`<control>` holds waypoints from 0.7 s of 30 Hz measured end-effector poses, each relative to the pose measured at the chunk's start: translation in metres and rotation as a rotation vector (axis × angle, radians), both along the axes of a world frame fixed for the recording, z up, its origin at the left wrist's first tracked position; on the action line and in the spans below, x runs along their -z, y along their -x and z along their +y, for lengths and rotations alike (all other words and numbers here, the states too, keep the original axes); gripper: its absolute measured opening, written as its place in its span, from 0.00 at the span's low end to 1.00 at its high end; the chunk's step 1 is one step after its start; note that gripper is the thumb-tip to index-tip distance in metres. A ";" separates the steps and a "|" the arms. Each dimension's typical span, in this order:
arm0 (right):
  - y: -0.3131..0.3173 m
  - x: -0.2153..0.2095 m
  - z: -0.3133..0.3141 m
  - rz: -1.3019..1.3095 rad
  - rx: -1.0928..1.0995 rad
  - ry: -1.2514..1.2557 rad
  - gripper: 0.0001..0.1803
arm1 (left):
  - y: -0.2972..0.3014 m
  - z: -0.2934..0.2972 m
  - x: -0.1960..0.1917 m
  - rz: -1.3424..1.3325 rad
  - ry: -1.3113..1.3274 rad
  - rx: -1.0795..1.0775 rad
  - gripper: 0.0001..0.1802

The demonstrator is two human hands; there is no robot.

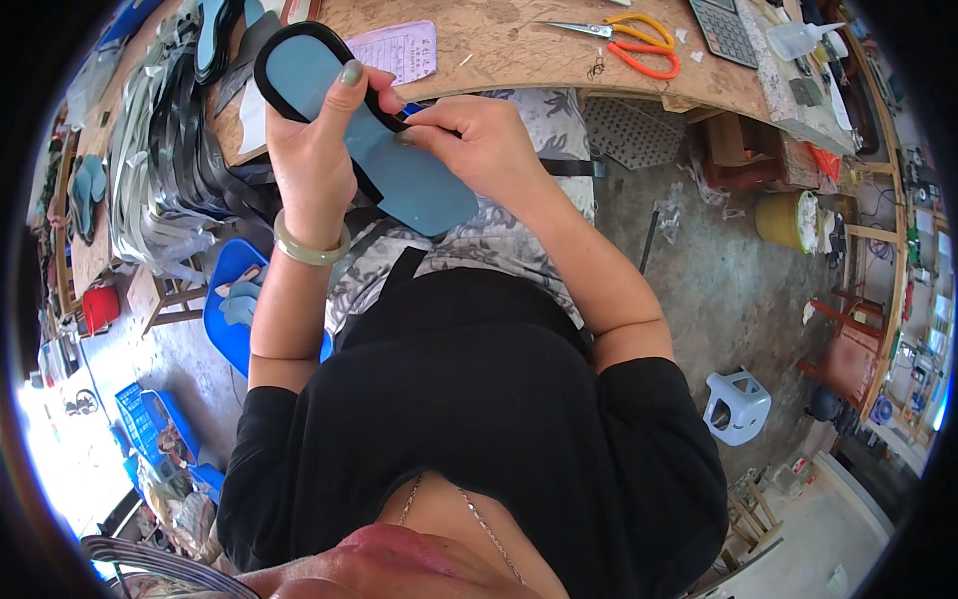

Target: The person applies black adhesive border strips around the edges of shoe insoles by hand, cutting excess strip material with scissors and pressing the edges into place.

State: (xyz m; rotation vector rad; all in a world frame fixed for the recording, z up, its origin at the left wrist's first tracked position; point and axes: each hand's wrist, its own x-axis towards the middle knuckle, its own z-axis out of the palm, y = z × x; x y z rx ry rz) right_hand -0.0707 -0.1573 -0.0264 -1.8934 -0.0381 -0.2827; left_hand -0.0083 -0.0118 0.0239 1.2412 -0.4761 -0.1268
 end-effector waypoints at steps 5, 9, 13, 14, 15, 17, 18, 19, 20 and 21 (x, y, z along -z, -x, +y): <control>-0.008 0.003 0.003 0.057 0.044 -0.184 0.08 | 0.002 0.009 0.027 0.070 -0.092 0.055 0.16; -0.018 -0.009 -0.002 0.299 -0.054 -0.459 0.10 | 0.010 0.012 0.076 0.369 0.087 0.116 0.15; -0.019 0.005 -0.012 0.257 -0.031 -0.651 0.11 | 0.007 0.007 0.066 0.355 0.092 0.116 0.11; -0.016 0.007 -0.012 0.261 -0.031 -0.653 0.11 | 0.007 0.007 0.065 0.359 0.091 0.115 0.11; -0.013 0.010 -0.012 0.237 -0.006 -0.632 0.11 | 0.006 0.006 0.065 0.318 0.079 0.102 0.10; -0.011 0.013 -0.011 0.216 0.021 -0.615 0.11 | 0.006 0.007 0.064 0.279 0.064 0.091 0.09; -0.011 0.014 -0.010 0.212 0.053 -0.567 0.11 | 0.006 0.009 0.064 0.293 0.064 0.108 0.09; -0.011 0.015 -0.009 0.208 0.084 -0.519 0.12 | 0.006 0.011 0.063 0.307 0.064 0.125 0.09; -0.013 0.012 -0.013 0.212 0.086 -0.520 0.12 | 0.006 0.013 0.062 0.311 0.063 0.126 0.09; -0.017 0.005 -0.020 0.249 0.054 -0.531 0.12 | 0.007 0.015 0.060 0.300 0.037 0.139 0.09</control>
